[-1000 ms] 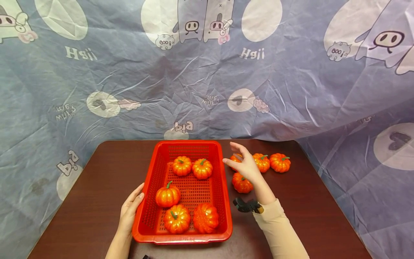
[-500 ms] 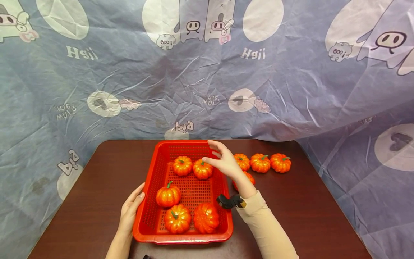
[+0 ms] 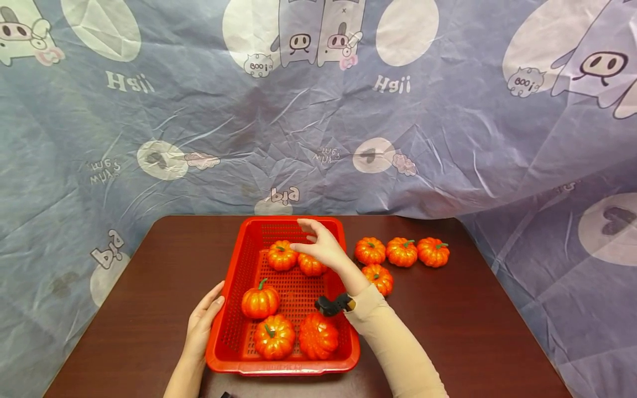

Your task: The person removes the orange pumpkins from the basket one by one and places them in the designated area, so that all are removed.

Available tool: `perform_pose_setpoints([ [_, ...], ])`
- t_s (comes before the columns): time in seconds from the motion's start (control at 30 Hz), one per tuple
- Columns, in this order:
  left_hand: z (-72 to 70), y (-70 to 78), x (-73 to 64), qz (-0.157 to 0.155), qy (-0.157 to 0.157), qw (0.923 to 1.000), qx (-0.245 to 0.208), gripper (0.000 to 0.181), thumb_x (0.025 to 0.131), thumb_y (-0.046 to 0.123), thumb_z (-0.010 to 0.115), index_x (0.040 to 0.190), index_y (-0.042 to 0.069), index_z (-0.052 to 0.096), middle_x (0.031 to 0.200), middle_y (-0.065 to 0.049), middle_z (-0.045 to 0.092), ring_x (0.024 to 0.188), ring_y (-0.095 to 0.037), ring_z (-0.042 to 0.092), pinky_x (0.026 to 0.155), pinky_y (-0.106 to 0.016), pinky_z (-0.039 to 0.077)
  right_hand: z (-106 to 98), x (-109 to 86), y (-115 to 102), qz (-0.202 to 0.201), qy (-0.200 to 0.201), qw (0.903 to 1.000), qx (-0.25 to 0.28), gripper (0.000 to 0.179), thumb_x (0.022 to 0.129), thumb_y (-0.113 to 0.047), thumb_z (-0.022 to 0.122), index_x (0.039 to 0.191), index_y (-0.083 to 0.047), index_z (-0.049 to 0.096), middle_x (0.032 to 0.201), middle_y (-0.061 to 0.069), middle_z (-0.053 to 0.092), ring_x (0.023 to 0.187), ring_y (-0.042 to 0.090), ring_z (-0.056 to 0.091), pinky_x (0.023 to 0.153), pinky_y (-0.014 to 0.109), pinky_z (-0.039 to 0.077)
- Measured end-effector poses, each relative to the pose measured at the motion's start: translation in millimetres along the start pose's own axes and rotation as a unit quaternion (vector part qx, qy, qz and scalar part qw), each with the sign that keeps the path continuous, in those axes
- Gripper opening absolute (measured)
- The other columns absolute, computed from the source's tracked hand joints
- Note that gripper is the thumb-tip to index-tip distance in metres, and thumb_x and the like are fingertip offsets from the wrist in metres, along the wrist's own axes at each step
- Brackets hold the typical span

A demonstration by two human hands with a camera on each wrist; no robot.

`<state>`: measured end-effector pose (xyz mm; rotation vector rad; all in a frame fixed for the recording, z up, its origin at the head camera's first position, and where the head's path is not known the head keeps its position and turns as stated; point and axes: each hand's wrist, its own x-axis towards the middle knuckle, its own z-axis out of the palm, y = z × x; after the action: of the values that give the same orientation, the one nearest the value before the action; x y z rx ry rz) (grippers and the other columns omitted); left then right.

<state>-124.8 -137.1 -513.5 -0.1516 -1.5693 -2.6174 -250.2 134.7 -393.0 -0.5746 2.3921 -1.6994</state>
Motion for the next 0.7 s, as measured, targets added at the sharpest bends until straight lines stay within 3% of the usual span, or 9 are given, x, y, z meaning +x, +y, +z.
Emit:
perform_pose_setpoints([
  [0.2, -0.6, -0.7, 0.0, -0.001, 0.000, 1.0000, 0.002, 0.045, 0.099, 0.008, 0.045, 0.142, -0.003, 0.034, 0.104, -0.007, 0.063, 0.088, -0.016, 0.063, 0.075, -0.032, 0.054, 12, 13.5, 5, 0.003, -0.006, 0.9996, -0.028, 0.063, 0.081, -0.015, 0.073, 0.136, -0.004, 0.044, 0.141, 0.017, 0.041, 0.128, 0.034, 0.040, 0.105, 0.043, 0.034],
  [0.7, -1.1, -2.2, 0.8, 0.003, 0.009, 1.0000, 0.004, 0.044, 0.099, 0.007, 0.046, 0.140, -0.004, 0.036, 0.101, -0.008, 0.063, 0.086, -0.017, 0.064, 0.073, -0.031, 0.055, 40, 34.3, 31, 0.002, 0.044, 0.9969, -0.066, 0.057, 0.077, -0.013, 0.077, 0.129, -0.005, 0.053, 0.131, 0.011, 0.053, 0.121, 0.026, 0.048, 0.101, 0.039, 0.038],
])
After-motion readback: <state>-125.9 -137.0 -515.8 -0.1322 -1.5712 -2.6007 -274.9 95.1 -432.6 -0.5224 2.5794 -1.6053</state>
